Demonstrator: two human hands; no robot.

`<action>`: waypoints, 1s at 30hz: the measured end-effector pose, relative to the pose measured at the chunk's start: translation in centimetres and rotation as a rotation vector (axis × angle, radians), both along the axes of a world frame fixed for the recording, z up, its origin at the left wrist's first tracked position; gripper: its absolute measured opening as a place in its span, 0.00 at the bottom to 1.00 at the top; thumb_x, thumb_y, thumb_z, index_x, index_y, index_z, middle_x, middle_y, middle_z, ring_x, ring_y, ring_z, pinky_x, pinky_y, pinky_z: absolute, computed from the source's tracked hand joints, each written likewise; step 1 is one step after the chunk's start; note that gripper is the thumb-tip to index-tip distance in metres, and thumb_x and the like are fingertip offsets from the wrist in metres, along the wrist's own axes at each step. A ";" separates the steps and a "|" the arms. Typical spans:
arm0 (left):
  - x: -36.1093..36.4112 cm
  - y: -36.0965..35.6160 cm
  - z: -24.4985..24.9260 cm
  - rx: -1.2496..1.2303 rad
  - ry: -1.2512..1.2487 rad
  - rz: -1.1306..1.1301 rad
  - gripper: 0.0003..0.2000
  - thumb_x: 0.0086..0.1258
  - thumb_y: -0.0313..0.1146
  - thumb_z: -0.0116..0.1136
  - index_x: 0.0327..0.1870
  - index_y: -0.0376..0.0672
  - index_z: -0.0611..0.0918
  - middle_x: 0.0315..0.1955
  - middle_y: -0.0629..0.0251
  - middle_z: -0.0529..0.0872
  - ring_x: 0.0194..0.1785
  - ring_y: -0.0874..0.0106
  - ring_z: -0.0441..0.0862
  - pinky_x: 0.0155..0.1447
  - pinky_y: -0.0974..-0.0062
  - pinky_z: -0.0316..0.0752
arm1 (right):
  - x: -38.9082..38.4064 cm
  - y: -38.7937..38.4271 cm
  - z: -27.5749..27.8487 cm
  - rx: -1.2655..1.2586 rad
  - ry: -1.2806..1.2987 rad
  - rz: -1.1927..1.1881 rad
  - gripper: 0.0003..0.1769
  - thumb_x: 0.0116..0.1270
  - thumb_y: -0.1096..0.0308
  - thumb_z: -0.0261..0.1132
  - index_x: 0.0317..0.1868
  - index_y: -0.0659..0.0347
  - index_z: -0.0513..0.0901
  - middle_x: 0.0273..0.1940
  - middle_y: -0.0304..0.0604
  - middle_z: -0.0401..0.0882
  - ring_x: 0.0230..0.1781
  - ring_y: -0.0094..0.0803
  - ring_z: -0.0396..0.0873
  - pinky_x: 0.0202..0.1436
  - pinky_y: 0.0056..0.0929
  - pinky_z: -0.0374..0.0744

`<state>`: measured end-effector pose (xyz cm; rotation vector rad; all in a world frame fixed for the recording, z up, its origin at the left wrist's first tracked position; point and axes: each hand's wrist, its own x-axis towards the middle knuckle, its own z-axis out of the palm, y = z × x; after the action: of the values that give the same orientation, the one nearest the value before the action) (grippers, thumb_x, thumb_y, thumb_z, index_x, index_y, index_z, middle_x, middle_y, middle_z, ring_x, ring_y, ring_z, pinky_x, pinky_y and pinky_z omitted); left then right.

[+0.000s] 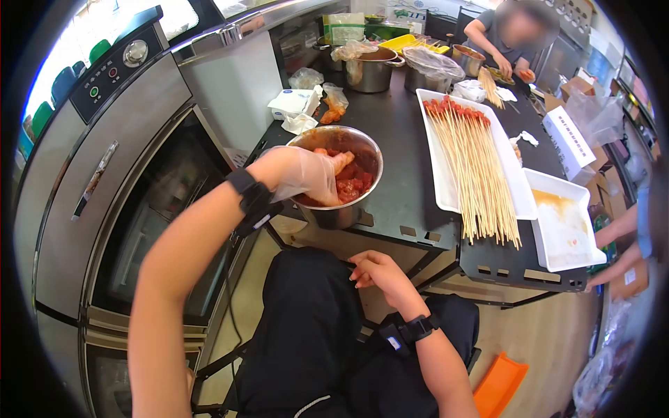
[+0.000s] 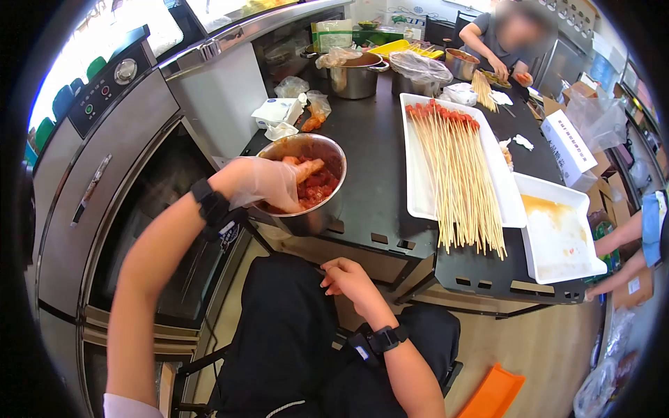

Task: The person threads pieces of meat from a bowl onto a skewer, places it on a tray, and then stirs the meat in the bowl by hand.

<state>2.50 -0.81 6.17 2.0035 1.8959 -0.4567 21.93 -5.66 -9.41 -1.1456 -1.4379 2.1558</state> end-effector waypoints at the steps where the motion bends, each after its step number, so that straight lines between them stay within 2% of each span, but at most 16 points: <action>1: 0.1 0.4 -0.5 -0.051 0.059 -0.012 0.41 0.53 0.50 0.54 0.70 0.50 0.52 0.40 0.55 0.82 0.40 0.63 0.80 0.45 0.71 0.73 | 0.0 0.0 -0.1 0.002 0.004 0.003 0.16 0.65 0.67 0.51 0.47 0.68 0.74 0.30 0.41 0.77 0.27 0.22 0.74 0.35 0.19 0.75; 2: 0.2 0.8 -0.9 -0.049 0.062 -0.009 0.41 0.53 0.50 0.54 0.70 0.50 0.52 0.40 0.55 0.82 0.40 0.63 0.80 0.45 0.71 0.73 | 0.0 0.1 -0.2 -0.004 0.012 -0.002 0.15 0.66 0.66 0.51 0.47 0.68 0.75 0.30 0.41 0.77 0.27 0.22 0.74 0.35 0.19 0.75; 5: 1.0 1.5 -1.2 -0.221 0.241 -0.107 0.36 0.56 0.51 0.47 0.68 0.55 0.55 0.57 0.62 0.73 0.57 0.60 0.73 0.56 0.63 0.68 | 0.2 0.1 -0.2 -0.011 0.025 -0.014 0.15 0.66 0.66 0.51 0.47 0.67 0.75 0.30 0.40 0.77 0.27 0.22 0.74 0.35 0.20 0.75; 6: 0.6 2.7 -2.4 -0.279 0.299 -0.077 0.27 0.56 0.47 0.52 0.59 0.54 0.71 0.46 0.65 0.81 0.46 0.62 0.79 0.47 0.64 0.73 | 0.0 0.1 -0.2 -0.013 0.026 -0.028 0.14 0.66 0.66 0.51 0.46 0.67 0.75 0.29 0.40 0.77 0.27 0.23 0.74 0.35 0.20 0.75; 9: -0.8 4.4 -4.1 -0.331 0.399 -0.314 0.36 0.52 0.41 0.53 0.67 0.55 0.58 0.46 0.58 0.80 0.45 0.58 0.79 0.44 0.59 0.73 | 0.1 0.1 -0.4 -0.016 0.037 -0.027 0.14 0.66 0.66 0.51 0.45 0.66 0.75 0.29 0.40 0.77 0.26 0.23 0.74 0.35 0.20 0.75; 10: 0.6 3.9 -3.2 -0.340 0.448 -0.121 0.23 0.54 0.40 0.54 0.55 0.49 0.74 0.41 0.58 0.81 0.43 0.59 0.80 0.43 0.60 0.74 | 0.1 0.3 -0.4 -0.015 0.041 -0.027 0.14 0.66 0.66 0.51 0.45 0.66 0.75 0.29 0.40 0.77 0.26 0.23 0.74 0.35 0.20 0.75; 14: -1.3 6.0 -6.8 -0.286 0.613 -0.091 0.15 0.56 0.38 0.54 0.43 0.44 0.80 0.38 0.60 0.82 0.41 0.59 0.80 0.41 0.61 0.74 | 0.1 0.7 -0.2 -0.015 0.024 -0.028 0.13 0.66 0.67 0.51 0.45 0.65 0.75 0.29 0.40 0.77 0.26 0.23 0.74 0.35 0.20 0.75; 16: 0.4 4.0 -2.7 -0.213 0.208 0.123 0.14 0.56 0.36 0.54 0.42 0.44 0.81 0.39 0.61 0.82 0.40 0.60 0.80 0.41 0.62 0.75 | 0.2 1.0 -0.3 -0.006 0.031 -0.046 0.13 0.65 0.67 0.51 0.45 0.65 0.76 0.29 0.40 0.77 0.26 0.23 0.75 0.35 0.20 0.75; 17: 0.5 3.4 -1.7 -0.214 0.212 0.122 0.14 0.56 0.36 0.54 0.42 0.44 0.81 0.39 0.61 0.82 0.40 0.60 0.80 0.41 0.62 0.75 | 0.2 1.1 -0.4 -0.005 0.050 -0.052 0.13 0.65 0.67 0.51 0.45 0.65 0.76 0.29 0.40 0.77 0.26 0.23 0.75 0.35 0.20 0.75; 19: 0.0 2.5 -0.3 -0.055 0.266 -0.118 0.13 0.56 0.38 0.56 0.40 0.43 0.82 0.34 0.61 0.84 0.40 0.64 0.80 0.42 0.64 0.75 | 0.4 1.1 -0.4 -0.008 0.068 -0.055 0.13 0.65 0.67 0.52 0.45 0.65 0.76 0.29 0.40 0.78 0.26 0.23 0.75 0.34 0.20 0.75; 21: -1.9 4.2 -1.6 -0.030 0.182 0.054 0.13 0.55 0.36 0.57 0.38 0.40 0.81 0.34 0.59 0.83 0.40 0.63 0.80 0.41 0.65 0.74 | 0.5 1.1 -0.2 0.018 0.064 -0.049 0.13 0.64 0.67 0.52 0.44 0.65 0.76 0.28 0.40 0.78 0.26 0.23 0.75 0.34 0.20 0.75; 23: -4.1 4.9 -1.3 0.063 -0.202 -0.158 0.12 0.55 0.36 0.57 0.37 0.40 0.82 0.33 0.59 0.83 0.38 0.63 0.80 0.41 0.67 0.74 | 0.8 1.1 -0.3 0.021 0.073 -0.058 0.13 0.64 0.67 0.52 0.44 0.65 0.76 0.28 0.40 0.78 0.26 0.23 0.75 0.34 0.20 0.75; 24: -3.6 5.2 -0.7 0.024 -0.208 -0.047 0.13 0.55 0.35 0.57 0.40 0.41 0.81 0.31 0.60 0.83 0.37 0.66 0.80 0.41 0.71 0.72 | 0.9 1.2 -0.4 0.027 0.074 -0.065 0.13 0.65 0.67 0.52 0.44 0.65 0.76 0.28 0.40 0.78 0.26 0.23 0.75 0.34 0.20 0.75; 27: -3.0 4.2 2.4 -0.155 -0.366 -0.120 0.16 0.55 0.34 0.58 0.47 0.44 0.79 0.34 0.60 0.82 0.38 0.67 0.79 0.40 0.72 0.72 | 1.2 1.2 -0.2 0.020 0.089 -0.109 0.13 0.65 0.67 0.52 0.44 0.65 0.76 0.28 0.39 0.78 0.26 0.22 0.75 0.34 0.20 0.75; 28: -2.1 3.3 3.3 -0.338 -0.528 0.175 0.29 0.53 0.30 0.61 0.60 0.46 0.70 0.46 0.63 0.77 0.46 0.73 0.74 0.47 0.75 0.72 | 1.3 1.1 -0.1 0.019 0.087 -0.106 0.13 0.65 0.67 0.52 0.44 0.65 0.76 0.28 0.39 0.78 0.26 0.22 0.75 0.34 0.20 0.75; 30: -0.3 2.0 4.4 -0.314 -0.399 0.164 0.33 0.52 0.30 0.62 0.63 0.47 0.65 0.49 0.63 0.76 0.48 0.72 0.73 0.47 0.74 0.72 | 1.4 1.0 0.1 0.013 0.093 -0.118 0.12 0.65 0.67 0.52 0.44 0.64 0.76 0.28 0.39 0.77 0.25 0.22 0.75 0.34 0.19 0.74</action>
<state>2.18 1.21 10.53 1.5839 1.6108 -0.2647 23.35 -4.68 -9.29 -1.0819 -1.3091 2.0870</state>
